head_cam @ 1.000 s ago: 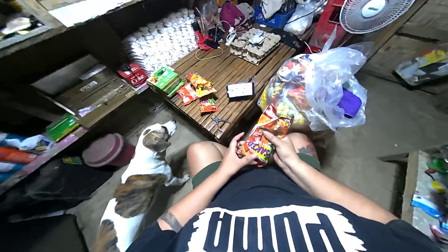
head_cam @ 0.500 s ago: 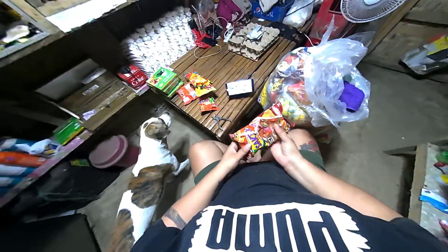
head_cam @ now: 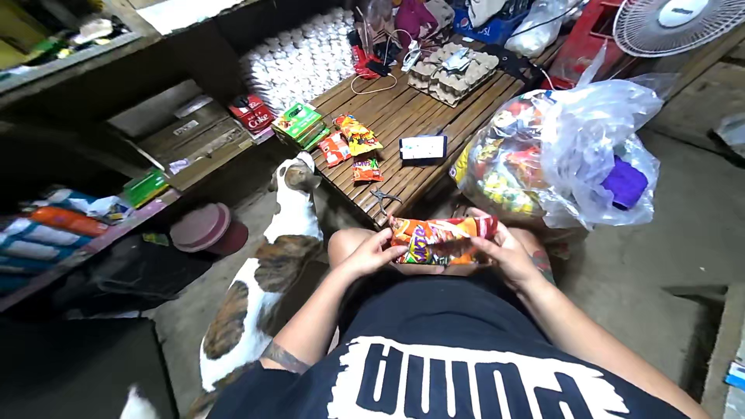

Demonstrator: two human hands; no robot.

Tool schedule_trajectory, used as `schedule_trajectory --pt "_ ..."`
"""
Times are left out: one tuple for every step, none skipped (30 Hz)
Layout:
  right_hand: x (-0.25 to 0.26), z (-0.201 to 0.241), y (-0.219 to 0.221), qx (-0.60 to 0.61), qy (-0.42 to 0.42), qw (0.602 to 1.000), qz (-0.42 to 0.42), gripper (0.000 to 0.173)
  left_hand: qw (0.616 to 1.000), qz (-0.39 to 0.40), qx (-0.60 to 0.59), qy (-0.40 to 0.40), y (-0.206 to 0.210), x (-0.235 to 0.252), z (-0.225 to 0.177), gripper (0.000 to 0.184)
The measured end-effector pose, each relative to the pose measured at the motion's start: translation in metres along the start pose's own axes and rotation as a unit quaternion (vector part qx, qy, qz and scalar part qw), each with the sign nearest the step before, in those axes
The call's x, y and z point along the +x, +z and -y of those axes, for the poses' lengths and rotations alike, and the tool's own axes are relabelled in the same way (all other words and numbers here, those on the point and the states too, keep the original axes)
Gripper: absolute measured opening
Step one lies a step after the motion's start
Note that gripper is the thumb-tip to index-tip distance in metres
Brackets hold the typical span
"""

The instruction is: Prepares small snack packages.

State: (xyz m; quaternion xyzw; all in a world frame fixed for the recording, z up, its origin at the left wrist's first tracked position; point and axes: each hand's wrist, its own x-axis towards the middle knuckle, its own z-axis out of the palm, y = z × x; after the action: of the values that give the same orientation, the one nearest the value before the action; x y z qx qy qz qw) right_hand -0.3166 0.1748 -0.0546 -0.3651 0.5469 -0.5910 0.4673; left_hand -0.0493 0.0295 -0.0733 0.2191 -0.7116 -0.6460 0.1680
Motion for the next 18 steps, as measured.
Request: schedule_trajectory --pt "-0.002 0.0 0.0 -0.021 0.015 1.0 0.017 0.063 1.0 0.015 0.021 0.002 -0.004 -0.002 0.001 0.035" --pt "-0.004 -0.001 0.003 -0.03 0.031 0.999 0.012 0.053 0.999 0.024 0.03 0.006 -0.006 -0.004 0.002 0.035" --pt "-0.005 -0.003 0.007 -0.035 0.044 0.998 -0.009 0.046 0.999 0.023 0.029 0.012 -0.006 -0.005 0.002 0.037" --pt "-0.006 -0.006 0.01 -0.03 0.048 0.998 -0.031 0.043 1.0 0.007 0.024 0.015 -0.005 -0.005 0.003 0.042" --pt "-0.005 -0.01 0.012 -0.018 0.044 0.998 -0.047 0.041 0.999 -0.024 0.024 0.013 -0.003 -0.005 0.002 0.048" --pt "-0.005 -0.014 0.013 -0.006 0.039 0.997 -0.06 0.041 0.997 -0.065 0.035 0.012 -0.001 -0.005 0.003 0.052" --pt "-0.004 -0.016 0.014 0.005 0.036 0.997 -0.073 0.04 0.993 -0.108 0.05 0.017 0.0 -0.004 0.004 0.052" --pt "-0.004 -0.018 0.014 0.013 0.036 0.996 -0.084 0.038 0.988 -0.139 0.06 0.027 0.001 -0.004 0.005 0.049" --pt "-0.004 -0.018 0.015 0.013 0.034 0.995 -0.091 0.037 0.985 -0.157 0.062 0.038 0.001 -0.004 0.007 0.045" --pt "-0.004 -0.018 0.016 0.01 0.03 0.995 -0.092 0.036 0.984 -0.164 0.056 0.044 0.002 -0.003 0.007 0.042" --pt "-0.005 -0.018 0.016 0.006 0.023 0.996 -0.091 0.036 0.984 -0.165 0.042 0.045 0.002 -0.003 0.006 0.04" --pt "-0.006 -0.018 0.017 0.005 0.018 0.996 -0.091 0.036 0.986 -0.161 0.019 0.044 0.002 -0.003 0.005 0.038" --pt "-0.007 -0.019 0.018 0.008 0.017 0.996 -0.091 0.036 0.987 -0.154 -0.011 0.043 0.003 -0.002 0.005 0.036" --pt "-0.007 -0.02 0.018 0.012 0.02 0.996 -0.091 0.036 0.987 -0.145 -0.045 0.043 0.003 -0.001 0.005 0.034" --pt "-0.008 -0.02 0.018 0.015 0.024 0.996 -0.09 0.037 0.987 -0.135 -0.078 0.04 0.004 -0.001 0.005 0.032" --pt "-0.008 -0.02 0.018 0.015 0.03 0.995 -0.089 0.038 0.986 -0.121 -0.109 0.03 0.004 -0.001 0.004 0.03" --pt "-0.009 -0.02 0.019 0.015 0.038 0.995 -0.086 0.038 0.985 -0.107 -0.135 0.015 0.005 -0.003 0.002 0.029" --pt "-0.009 -0.019 0.02 0.015 0.046 0.995 -0.082 0.038 0.984 -0.094 -0.152 0.003 0.006 -0.004 0.0 0.028"
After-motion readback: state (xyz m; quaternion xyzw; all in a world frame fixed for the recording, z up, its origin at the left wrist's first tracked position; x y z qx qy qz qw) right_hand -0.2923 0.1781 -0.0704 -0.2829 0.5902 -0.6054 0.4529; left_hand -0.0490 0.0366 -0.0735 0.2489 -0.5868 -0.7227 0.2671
